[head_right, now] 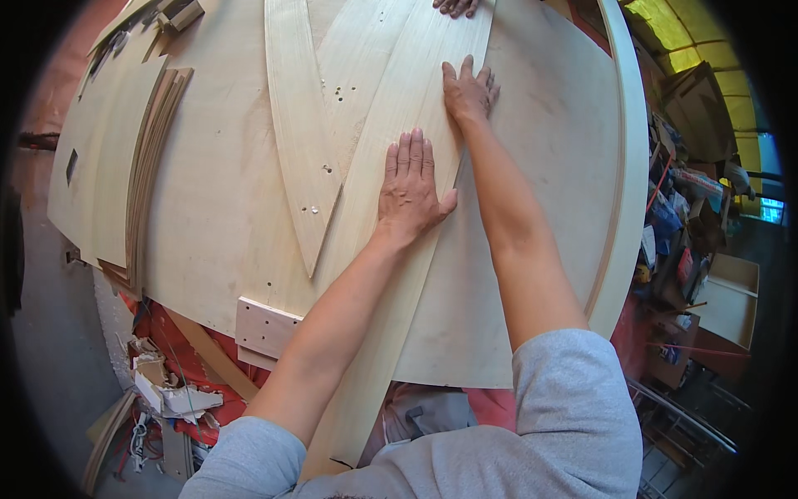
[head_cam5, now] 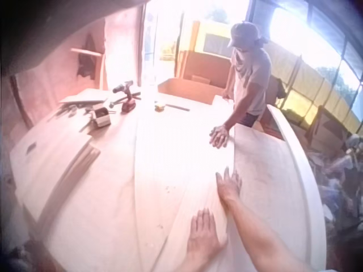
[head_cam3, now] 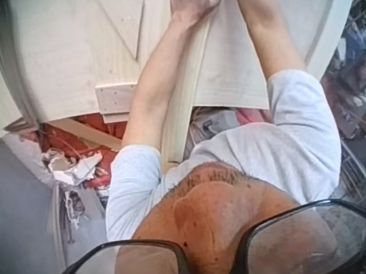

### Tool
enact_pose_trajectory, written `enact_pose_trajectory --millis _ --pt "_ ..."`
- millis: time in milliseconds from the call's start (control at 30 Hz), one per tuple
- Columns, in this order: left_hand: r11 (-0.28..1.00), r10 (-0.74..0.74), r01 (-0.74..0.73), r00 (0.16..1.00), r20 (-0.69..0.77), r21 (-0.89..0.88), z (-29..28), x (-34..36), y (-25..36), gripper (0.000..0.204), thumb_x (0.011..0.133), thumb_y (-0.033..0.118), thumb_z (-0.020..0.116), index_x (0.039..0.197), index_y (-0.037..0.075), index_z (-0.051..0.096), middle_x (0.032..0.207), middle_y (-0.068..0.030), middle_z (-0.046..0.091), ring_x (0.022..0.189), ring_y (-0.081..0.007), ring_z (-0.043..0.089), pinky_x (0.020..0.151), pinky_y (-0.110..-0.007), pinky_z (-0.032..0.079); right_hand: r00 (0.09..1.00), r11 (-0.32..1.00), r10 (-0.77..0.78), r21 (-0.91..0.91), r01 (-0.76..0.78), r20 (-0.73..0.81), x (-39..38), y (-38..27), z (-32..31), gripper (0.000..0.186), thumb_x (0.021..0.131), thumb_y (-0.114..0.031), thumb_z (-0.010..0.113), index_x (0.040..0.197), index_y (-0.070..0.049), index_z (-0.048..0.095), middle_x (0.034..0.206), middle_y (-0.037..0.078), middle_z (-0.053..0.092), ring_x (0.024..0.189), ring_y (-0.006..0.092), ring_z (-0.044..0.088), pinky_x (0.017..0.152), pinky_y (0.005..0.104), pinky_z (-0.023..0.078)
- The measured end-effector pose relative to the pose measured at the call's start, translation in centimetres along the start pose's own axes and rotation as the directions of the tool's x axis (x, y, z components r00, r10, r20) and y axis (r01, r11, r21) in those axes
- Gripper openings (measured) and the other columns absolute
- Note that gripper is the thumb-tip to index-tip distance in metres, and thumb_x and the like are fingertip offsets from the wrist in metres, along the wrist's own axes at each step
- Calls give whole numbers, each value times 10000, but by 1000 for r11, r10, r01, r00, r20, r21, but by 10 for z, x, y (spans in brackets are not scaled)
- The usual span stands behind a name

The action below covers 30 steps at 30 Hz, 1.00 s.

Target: The person positions wooden boards on a large panel on a workbench, handling long slats and smaller rectangular pieces by hand.

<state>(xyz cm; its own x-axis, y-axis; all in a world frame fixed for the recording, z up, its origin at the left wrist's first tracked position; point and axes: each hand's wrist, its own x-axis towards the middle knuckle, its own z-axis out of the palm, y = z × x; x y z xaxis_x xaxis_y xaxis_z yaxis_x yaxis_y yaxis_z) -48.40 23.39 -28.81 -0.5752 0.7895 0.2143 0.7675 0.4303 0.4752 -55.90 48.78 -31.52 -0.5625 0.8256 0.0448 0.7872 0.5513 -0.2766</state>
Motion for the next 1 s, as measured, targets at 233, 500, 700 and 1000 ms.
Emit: enact_pose_trajectory --millis 233,500,700,1000 --pt "1000 -15 16 1000 21 -10 -18 -66 8 1013 890 547 648 1569 -131 324 1691 -296 237 1600 -405 184 1315 -517 98 1000 1000 -27 1 27 -7 -69 5 1 810 1055 -666 344 1664 -135 286 1664 309 263 1580 432 201 1285 571 84" --pt "999 -38 39 999 30 -31 -42 -152 14 1015 883 529 663 1573 -129 316 1694 -295 230 1603 -406 176 1315 -517 101 999 999 -33 1 33 6 -161 -2 -7 813 1058 -671 340 1659 -126 296 1654 322 269 1577 448 197 1288 562 98" --pt "997 -43 47 997 66 -53 -56 -206 26 1023 876 518 669 1582 -125 301 1702 -293 209 1609 -404 158 1316 -517 98 999 999 -48 12 48 -21 -221 7 -11 806 1059 -666 357 1651 -120 317 1647 328 276 1567 464 211 1284 563 123" --pt "985 -131 136 990 49 -103 -84 -263 28 936 884 467 719 1552 -96 383 1690 -256 282 1592 -386 228 1311 -509 151 994 994 -106 12 106 14 -278 2 -16 808 1063 -655 376 1643 -95 324 1628 356 280 1557 483 215 1282 559 142"
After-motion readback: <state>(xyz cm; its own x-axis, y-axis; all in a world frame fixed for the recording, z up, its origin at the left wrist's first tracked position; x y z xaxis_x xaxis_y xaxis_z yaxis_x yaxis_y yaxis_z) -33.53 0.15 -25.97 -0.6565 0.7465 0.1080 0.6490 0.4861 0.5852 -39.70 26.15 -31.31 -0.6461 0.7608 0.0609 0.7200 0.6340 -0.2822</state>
